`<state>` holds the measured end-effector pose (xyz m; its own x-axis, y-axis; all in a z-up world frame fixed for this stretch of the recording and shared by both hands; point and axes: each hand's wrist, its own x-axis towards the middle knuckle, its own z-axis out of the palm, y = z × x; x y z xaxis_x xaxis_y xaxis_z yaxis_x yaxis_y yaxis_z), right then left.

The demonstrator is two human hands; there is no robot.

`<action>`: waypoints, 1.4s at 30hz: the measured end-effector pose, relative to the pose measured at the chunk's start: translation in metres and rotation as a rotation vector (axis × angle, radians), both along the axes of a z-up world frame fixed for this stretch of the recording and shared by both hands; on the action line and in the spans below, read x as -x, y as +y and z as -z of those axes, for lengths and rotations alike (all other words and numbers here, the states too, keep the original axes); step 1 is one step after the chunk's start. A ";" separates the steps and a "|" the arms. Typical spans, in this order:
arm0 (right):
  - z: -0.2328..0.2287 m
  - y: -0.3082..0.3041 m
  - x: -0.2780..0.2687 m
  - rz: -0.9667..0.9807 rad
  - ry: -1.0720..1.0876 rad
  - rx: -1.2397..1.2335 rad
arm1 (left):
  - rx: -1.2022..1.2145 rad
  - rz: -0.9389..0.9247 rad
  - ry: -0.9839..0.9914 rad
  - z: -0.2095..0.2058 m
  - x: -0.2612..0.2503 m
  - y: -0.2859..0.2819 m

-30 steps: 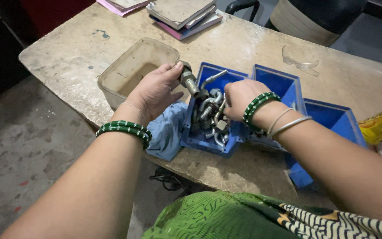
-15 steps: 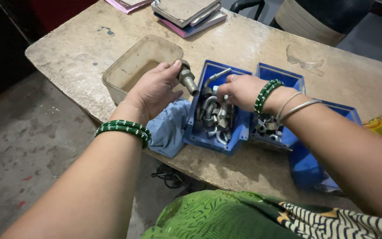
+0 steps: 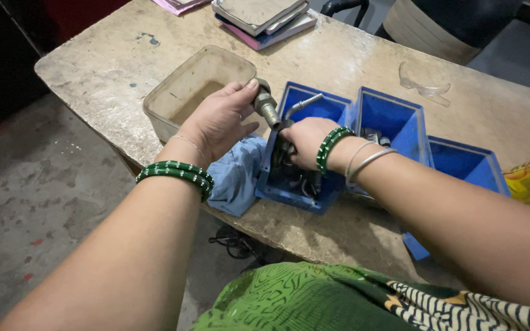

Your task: The person sorts a variety of metal bolts and nuts from several blue bins into a larger clear plastic container, handles individual bolts and hardware by hand, and then places the sorted bins and container back into a storage rack.

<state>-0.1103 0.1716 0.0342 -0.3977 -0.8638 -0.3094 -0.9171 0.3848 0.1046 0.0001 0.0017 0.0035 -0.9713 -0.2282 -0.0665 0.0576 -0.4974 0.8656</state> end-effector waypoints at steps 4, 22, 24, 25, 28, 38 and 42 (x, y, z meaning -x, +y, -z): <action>-0.001 -0.006 -0.009 0.121 0.025 0.015 | 0.034 -0.012 -0.036 0.001 0.002 0.000; -0.001 0.040 -0.002 1.162 -1.515 0.570 | 0.099 0.024 -0.058 -0.005 0.001 0.000; -0.010 0.047 -0.003 1.149 -1.509 0.614 | 0.107 0.036 -0.065 -0.005 0.002 0.001; -0.013 0.050 -0.002 1.111 -1.402 0.662 | 0.109 0.040 -0.064 -0.007 0.003 0.002; -0.009 0.054 0.000 1.085 -1.217 0.718 | 0.225 0.063 -0.148 -0.010 0.009 0.007; 0.000 0.056 -0.004 1.096 -1.137 0.550 | 1.528 0.278 -0.258 -0.019 0.041 0.047; -0.002 0.047 0.024 0.856 -0.920 0.568 | 1.715 0.255 -0.403 -0.028 0.039 0.059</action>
